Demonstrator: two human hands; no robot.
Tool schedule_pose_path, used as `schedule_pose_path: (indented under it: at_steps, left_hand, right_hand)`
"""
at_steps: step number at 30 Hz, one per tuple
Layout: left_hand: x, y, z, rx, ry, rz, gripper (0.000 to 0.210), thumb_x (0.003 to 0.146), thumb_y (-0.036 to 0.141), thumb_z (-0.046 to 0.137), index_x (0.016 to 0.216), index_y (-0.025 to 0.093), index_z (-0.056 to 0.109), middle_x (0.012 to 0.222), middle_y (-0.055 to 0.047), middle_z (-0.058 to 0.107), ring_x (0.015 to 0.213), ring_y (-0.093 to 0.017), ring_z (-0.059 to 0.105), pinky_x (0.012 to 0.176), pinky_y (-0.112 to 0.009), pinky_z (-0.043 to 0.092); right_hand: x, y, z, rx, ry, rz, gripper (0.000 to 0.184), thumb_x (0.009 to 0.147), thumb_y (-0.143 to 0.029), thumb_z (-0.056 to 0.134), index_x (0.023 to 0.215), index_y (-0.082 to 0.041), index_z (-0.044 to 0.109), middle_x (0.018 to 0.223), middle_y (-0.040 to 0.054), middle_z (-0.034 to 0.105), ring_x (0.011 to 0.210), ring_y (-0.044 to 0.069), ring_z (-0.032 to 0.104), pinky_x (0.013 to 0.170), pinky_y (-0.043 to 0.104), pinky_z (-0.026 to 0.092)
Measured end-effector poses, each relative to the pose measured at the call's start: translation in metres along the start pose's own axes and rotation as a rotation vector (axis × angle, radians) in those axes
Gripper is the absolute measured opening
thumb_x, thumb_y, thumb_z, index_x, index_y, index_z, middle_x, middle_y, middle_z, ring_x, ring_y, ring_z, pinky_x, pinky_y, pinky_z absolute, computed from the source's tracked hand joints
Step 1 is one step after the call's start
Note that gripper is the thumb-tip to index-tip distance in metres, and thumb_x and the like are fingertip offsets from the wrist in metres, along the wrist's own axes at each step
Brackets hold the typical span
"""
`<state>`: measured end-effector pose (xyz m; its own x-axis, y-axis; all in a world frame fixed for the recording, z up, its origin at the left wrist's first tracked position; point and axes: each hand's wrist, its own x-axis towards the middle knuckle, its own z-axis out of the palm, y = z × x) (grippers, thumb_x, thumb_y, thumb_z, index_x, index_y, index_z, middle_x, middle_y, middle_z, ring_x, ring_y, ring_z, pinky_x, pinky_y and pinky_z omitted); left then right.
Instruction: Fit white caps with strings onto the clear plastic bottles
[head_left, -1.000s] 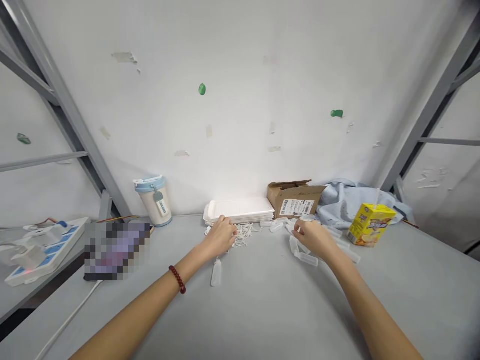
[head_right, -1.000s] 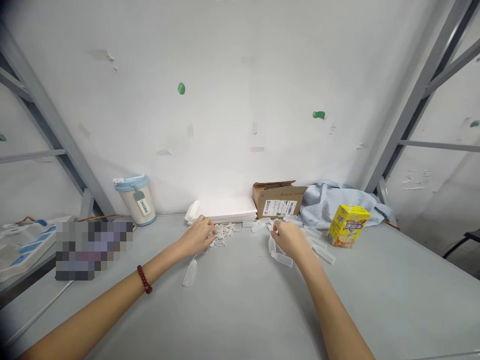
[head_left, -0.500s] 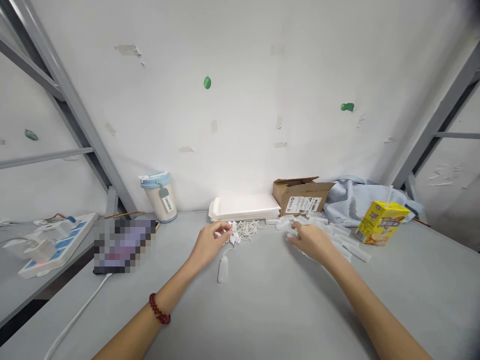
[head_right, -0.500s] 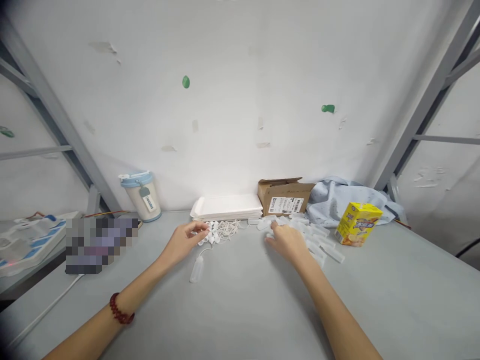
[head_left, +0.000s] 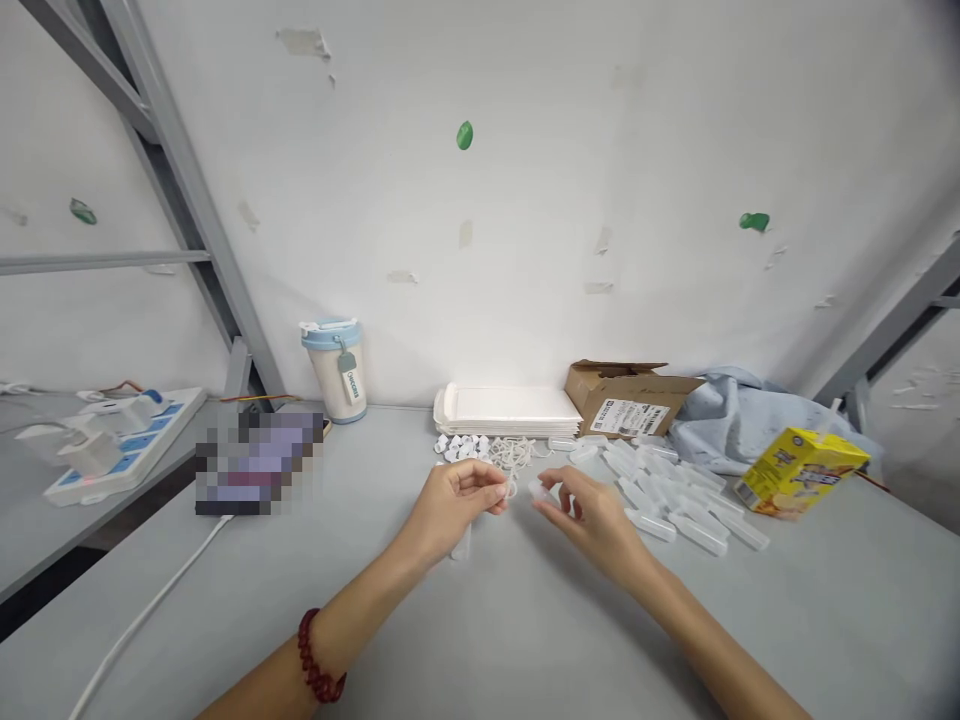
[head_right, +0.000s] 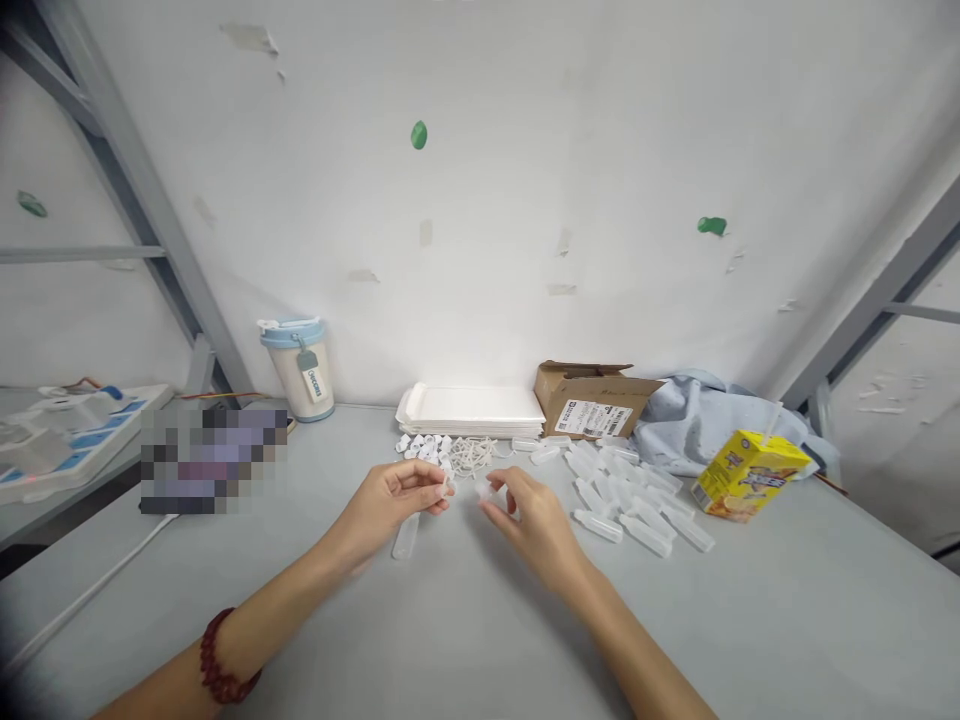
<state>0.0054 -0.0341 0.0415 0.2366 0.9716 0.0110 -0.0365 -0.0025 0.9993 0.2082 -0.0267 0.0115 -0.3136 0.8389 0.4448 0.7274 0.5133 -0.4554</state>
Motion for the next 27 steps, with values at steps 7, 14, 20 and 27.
schedule_pose_path:
  at_steps: [7, 14, 20, 27]
  left_hand:
    - [0.002, -0.003, -0.001, -0.082, -0.049, -0.137, 0.013, 0.070, 0.020, 0.069, 0.079, 0.012, 0.065, 0.068, -0.001, 0.066, 0.065, -0.011, 0.061, 0.074, -0.026, 0.049]
    - [0.001, -0.005, 0.001, 0.016, -0.022, -0.106, 0.011, 0.072, 0.021, 0.066, 0.080, 0.012, 0.065, 0.069, -0.002, 0.066, 0.065, -0.012, 0.062, 0.069, -0.025, 0.049]
    - [0.002, -0.008, 0.004, 0.090, -0.025, -0.045, 0.010, 0.073, 0.022, 0.062, 0.075, 0.013, 0.065, 0.070, -0.002, 0.065, 0.065, -0.013, 0.061, 0.067, -0.025, 0.049]
    - [0.000, -0.011, 0.008, 0.184, -0.051, 0.016, 0.013, 0.075, 0.024, 0.058, 0.074, 0.013, 0.064, 0.072, -0.003, 0.064, 0.065, -0.014, 0.060, 0.066, -0.025, 0.049]
  right_hand:
    - [-0.007, -0.015, 0.013, 0.104, -0.025, -0.062, 0.019, 0.085, -0.030, 0.050, 0.100, -0.019, 0.054, 0.086, 0.0054, 0.065, 0.060, 0.013, 0.055, 0.053, 0.025, 0.048]
    - [-0.010, -0.019, 0.019, 0.136, -0.060, -0.072, 0.012, 0.086, -0.024, 0.050, 0.096, -0.019, 0.050, 0.081, 0.0039, 0.062, 0.061, 0.013, 0.055, 0.054, 0.024, 0.046]
    - [-0.012, -0.021, 0.022, 0.172, -0.067, -0.056, 0.011, 0.085, -0.021, 0.051, 0.095, -0.020, 0.047, 0.085, 0.0036, 0.062, 0.063, 0.012, 0.055, 0.055, 0.023, 0.046]
    - [-0.013, -0.021, 0.022, 0.196, -0.071, -0.081, 0.017, 0.085, -0.018, 0.051, 0.101, -0.019, 0.048, 0.087, 0.0039, 0.062, 0.062, 0.012, 0.055, 0.055, 0.023, 0.045]
